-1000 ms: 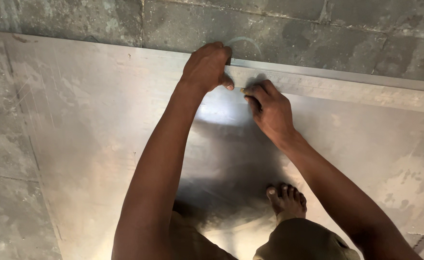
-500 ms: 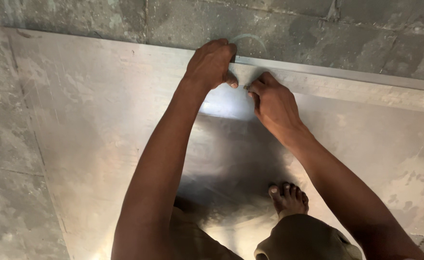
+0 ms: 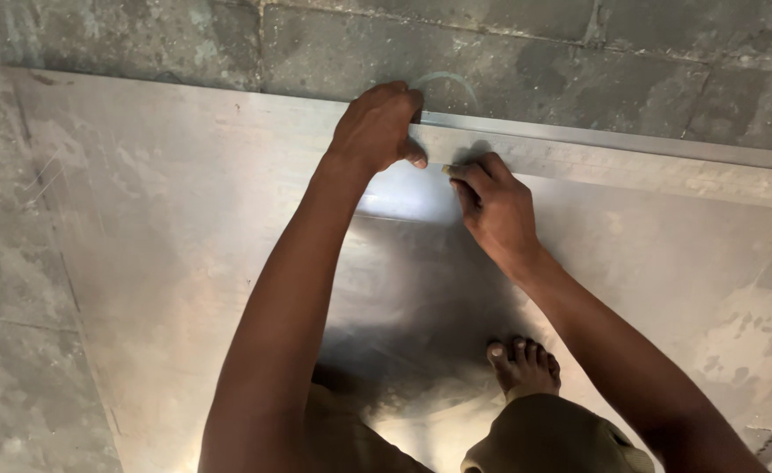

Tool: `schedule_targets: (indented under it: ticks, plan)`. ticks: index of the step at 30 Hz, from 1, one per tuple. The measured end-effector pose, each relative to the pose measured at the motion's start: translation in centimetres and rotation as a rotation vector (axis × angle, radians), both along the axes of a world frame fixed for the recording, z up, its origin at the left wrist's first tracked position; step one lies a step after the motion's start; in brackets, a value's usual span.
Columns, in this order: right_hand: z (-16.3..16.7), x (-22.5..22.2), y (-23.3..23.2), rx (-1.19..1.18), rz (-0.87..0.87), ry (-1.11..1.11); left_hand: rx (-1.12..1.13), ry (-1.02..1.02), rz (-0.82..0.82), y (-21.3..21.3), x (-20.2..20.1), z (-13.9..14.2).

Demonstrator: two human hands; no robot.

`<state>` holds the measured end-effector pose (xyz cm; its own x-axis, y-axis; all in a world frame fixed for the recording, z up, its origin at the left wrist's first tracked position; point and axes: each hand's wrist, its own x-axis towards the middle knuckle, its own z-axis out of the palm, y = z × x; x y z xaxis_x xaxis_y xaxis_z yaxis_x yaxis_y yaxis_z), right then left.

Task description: The person uses a metal square and a marker to draw straight lines on a large metal sheet. They reposition the square at multiple locations on the sheet to make various markings.

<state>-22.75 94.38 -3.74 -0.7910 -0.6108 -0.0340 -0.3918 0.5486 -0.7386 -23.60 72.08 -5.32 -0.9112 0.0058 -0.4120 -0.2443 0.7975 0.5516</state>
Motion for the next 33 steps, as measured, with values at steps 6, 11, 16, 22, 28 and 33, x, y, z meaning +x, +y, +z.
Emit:
schedule_targets:
  ticks: [6,11,16,22,28,33]
  plan:
    - [-1.2,0.0,0.9,-0.008,0.035,0.061,0.012,-0.022,0.010,0.1,0.0,0.5]
    - [-1.2,-0.4,1.0,-0.033,0.072,0.059,0.017,-0.016,0.007,0.1,-0.1,0.6]
    - [-1.3,-0.3,0.9,-0.011,0.084,0.060,0.014,-0.030,0.009,0.1,-0.1,0.7]
    - [-1.8,-0.2,1.0,0.020,0.096,0.081,0.010,-0.052,0.026,0.2,-0.2,0.6]
    - [-2.0,-0.7,1.1,0.000,0.143,0.121,0.002,0.007,-0.003,0.0,0.0,0.3]
    - [-1.8,-0.6,0.9,0.028,0.154,0.083,0.006,0.002,0.011,0.0,0.1,-0.1]
